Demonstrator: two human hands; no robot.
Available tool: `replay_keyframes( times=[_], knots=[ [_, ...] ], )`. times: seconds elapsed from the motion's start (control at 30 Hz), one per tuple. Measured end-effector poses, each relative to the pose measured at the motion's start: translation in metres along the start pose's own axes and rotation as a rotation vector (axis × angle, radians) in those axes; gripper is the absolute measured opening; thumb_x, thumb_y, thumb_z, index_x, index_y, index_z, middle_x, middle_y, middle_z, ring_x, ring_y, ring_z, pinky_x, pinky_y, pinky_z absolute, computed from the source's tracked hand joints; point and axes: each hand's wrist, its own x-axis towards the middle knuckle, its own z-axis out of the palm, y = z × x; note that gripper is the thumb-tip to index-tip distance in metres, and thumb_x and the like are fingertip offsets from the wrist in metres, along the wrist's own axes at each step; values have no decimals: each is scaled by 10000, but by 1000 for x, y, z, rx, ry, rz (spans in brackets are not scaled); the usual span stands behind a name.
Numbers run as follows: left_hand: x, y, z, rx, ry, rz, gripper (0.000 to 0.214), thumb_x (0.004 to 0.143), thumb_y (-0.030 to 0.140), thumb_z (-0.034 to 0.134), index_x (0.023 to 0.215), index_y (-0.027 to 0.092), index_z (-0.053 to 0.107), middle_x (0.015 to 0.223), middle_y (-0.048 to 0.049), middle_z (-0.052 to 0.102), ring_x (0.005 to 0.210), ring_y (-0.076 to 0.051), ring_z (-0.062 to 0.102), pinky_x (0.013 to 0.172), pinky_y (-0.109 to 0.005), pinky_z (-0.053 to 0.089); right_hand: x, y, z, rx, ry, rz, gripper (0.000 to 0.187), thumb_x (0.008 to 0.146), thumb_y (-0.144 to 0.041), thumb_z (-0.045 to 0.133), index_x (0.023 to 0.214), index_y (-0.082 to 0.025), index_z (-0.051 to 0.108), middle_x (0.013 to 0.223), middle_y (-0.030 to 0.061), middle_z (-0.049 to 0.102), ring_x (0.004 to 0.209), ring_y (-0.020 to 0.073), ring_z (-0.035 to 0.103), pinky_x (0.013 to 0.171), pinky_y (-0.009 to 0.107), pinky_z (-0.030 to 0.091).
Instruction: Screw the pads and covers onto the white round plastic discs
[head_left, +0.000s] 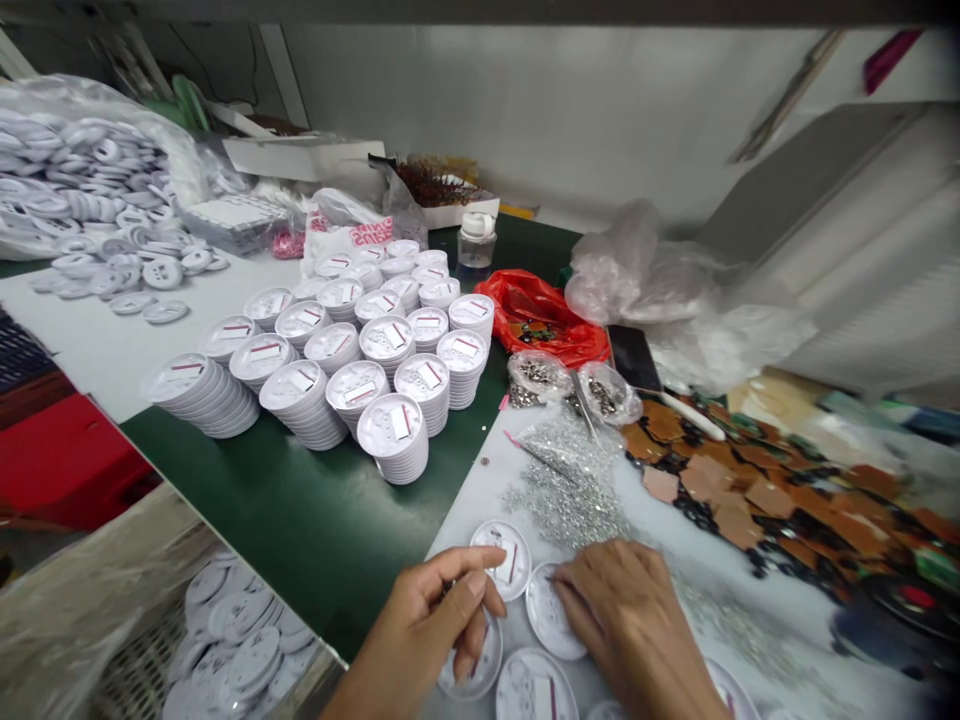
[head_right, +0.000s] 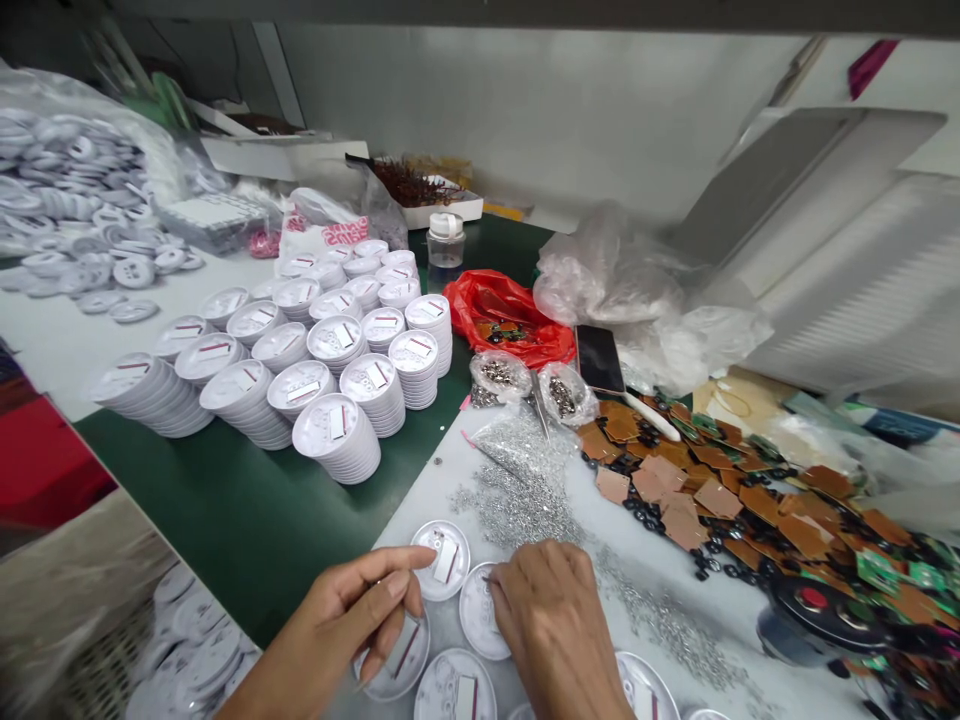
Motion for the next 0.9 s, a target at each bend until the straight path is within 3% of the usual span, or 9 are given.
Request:
replay_keyframes(
  times=[0.27,0.53,0.7,0.8,0.9],
  knots=[
    [-1,-2,1,-31,9,13,447,900,521,702,1101,123,726,769,-17,640,467,-38,431,479,-207,298,0,-1,-10,-41,-100,-28,272,1039,-177,443,900,-229,671,788,28,643,788,225,552,815,392,328],
    [0,-4,-3,-46,-20,8,510,876,557,722,1116,108,724,765,-18,637,452,-33,413,457,-205,292,-8,2,-11,-46,-83,-56,262,963,-97,493,1108,-239,659,939,47,686,872,241,566,841,399,348],
    [0,-8,2,-257,-11,-13,532,804,552,815,1098,114,744,800,-36,673,495,-50,491,467,-191,367,-10,1,-13,-126,-112,-105,318,939,-52,430,1031,-248,663,931,47,683,874,247,575,850,412,345],
    [-1,-8,12,-502,-6,-107,536,787,489,857,1125,89,741,987,-132,734,777,-173,697,681,-247,542,-5,0,-25,-158,-102,-156,324,956,-77,426,1086,-254,664,987,52,708,909,243,604,850,405,354],
    [-2,-7,27,-679,-26,-239,453,889,402,782,1179,59,722,1173,-204,720,1093,-283,703,992,-352,525,0,-5,-38,-139,-54,-235,331,975,-136,487,1260,-234,623,1058,63,726,929,229,625,835,380,379]
  ],
)
